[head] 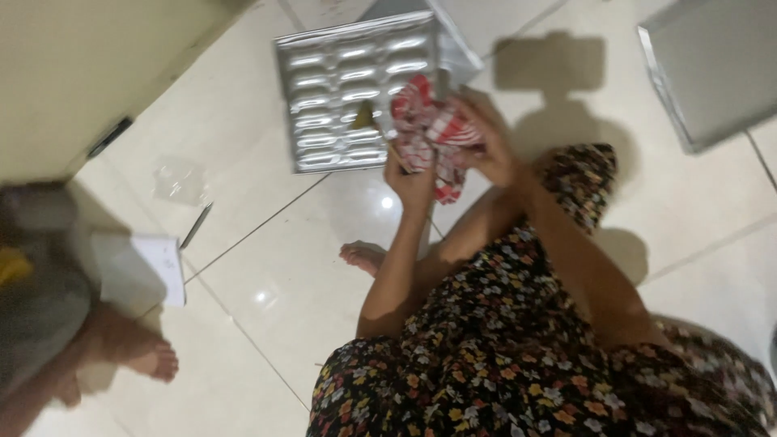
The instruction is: The person is greasing and wiping metal baking trays while sitting on the floor.
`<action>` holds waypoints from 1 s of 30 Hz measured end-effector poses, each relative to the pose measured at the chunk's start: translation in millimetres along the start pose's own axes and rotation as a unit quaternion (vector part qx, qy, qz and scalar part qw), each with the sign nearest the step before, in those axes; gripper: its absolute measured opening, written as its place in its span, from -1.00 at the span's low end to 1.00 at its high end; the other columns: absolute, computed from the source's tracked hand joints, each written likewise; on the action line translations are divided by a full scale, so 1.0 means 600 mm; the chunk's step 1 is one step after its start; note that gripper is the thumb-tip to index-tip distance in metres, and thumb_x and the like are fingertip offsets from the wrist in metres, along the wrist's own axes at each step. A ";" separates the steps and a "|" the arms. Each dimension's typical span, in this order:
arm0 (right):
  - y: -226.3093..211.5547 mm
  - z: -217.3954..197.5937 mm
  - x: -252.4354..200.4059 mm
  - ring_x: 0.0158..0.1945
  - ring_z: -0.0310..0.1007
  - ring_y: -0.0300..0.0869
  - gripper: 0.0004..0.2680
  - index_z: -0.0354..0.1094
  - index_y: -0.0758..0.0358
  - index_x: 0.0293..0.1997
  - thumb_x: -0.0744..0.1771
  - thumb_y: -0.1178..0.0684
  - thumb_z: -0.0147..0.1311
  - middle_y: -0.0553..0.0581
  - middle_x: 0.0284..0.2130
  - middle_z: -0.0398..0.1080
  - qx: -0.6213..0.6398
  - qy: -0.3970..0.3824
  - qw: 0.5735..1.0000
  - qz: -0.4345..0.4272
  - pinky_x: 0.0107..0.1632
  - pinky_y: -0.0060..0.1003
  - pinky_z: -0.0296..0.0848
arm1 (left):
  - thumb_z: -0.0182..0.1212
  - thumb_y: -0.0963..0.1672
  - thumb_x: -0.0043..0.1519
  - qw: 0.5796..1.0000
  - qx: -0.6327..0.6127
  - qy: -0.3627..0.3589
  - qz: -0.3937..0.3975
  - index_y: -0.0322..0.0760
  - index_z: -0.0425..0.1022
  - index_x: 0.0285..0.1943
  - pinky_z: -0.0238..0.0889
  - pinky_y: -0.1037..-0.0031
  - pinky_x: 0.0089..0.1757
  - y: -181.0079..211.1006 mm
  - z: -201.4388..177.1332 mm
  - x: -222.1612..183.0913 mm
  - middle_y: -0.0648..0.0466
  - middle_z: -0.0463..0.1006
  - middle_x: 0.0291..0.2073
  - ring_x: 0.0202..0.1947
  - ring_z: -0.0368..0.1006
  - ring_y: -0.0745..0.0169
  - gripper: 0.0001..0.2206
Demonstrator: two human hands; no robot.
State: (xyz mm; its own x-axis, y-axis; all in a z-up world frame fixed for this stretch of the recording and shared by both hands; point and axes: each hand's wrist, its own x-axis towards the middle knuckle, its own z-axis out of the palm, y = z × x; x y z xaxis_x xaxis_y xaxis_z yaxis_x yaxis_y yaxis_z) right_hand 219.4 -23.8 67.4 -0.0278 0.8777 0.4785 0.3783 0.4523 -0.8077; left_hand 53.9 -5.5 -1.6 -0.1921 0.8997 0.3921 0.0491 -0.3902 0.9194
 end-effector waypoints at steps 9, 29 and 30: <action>-0.047 0.025 -0.079 0.15 0.30 -0.03 -0.64 0.27 0.36 0.29 0.35 0.20 0.25 0.26 0.03 0.32 0.168 0.213 0.949 0.161 0.24 -0.04 0.29 | 0.10 -0.13 0.43 0.972 -0.110 -0.177 -0.112 -0.48 0.45 0.31 -0.02 -0.01 0.34 0.048 0.016 -0.010 -0.31 0.40 0.29 0.37 0.25 -0.12 -0.66; -0.373 -0.602 -1.088 -0.11 0.44 -0.25 -0.87 0.45 0.42 0.25 0.58 0.16 0.12 0.12 -0.03 0.51 -0.294 0.528 0.704 0.373 0.00 -0.45 0.46 | -0.10 -0.12 0.47 0.891 -0.101 -0.440 -0.044 -0.40 0.58 -0.04 0.20 0.33 0.12 0.266 0.316 -0.104 0.03 0.36 -0.05 0.04 0.32 0.14 -0.70; -0.388 -0.606 -1.102 -0.11 0.44 -0.25 -0.87 0.45 0.42 0.25 0.58 0.16 0.12 0.12 -0.03 0.51 -0.293 0.534 0.699 0.374 0.00 -0.45 0.46 | -0.10 -0.12 0.47 0.888 -0.102 -0.447 -0.041 -0.40 0.58 -0.04 0.20 0.33 0.12 0.240 0.348 -0.130 0.03 0.36 -0.05 0.04 0.32 0.14 -0.70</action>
State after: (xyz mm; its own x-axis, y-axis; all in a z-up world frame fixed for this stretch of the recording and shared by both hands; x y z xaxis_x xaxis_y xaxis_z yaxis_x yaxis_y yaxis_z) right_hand 486.1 -767.1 64.3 0.9694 0.0736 0.2344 0.2400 -0.4874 -0.8395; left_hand 280.4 -90.8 106.4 0.6721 0.6876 0.2749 -0.1247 -0.2609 0.9573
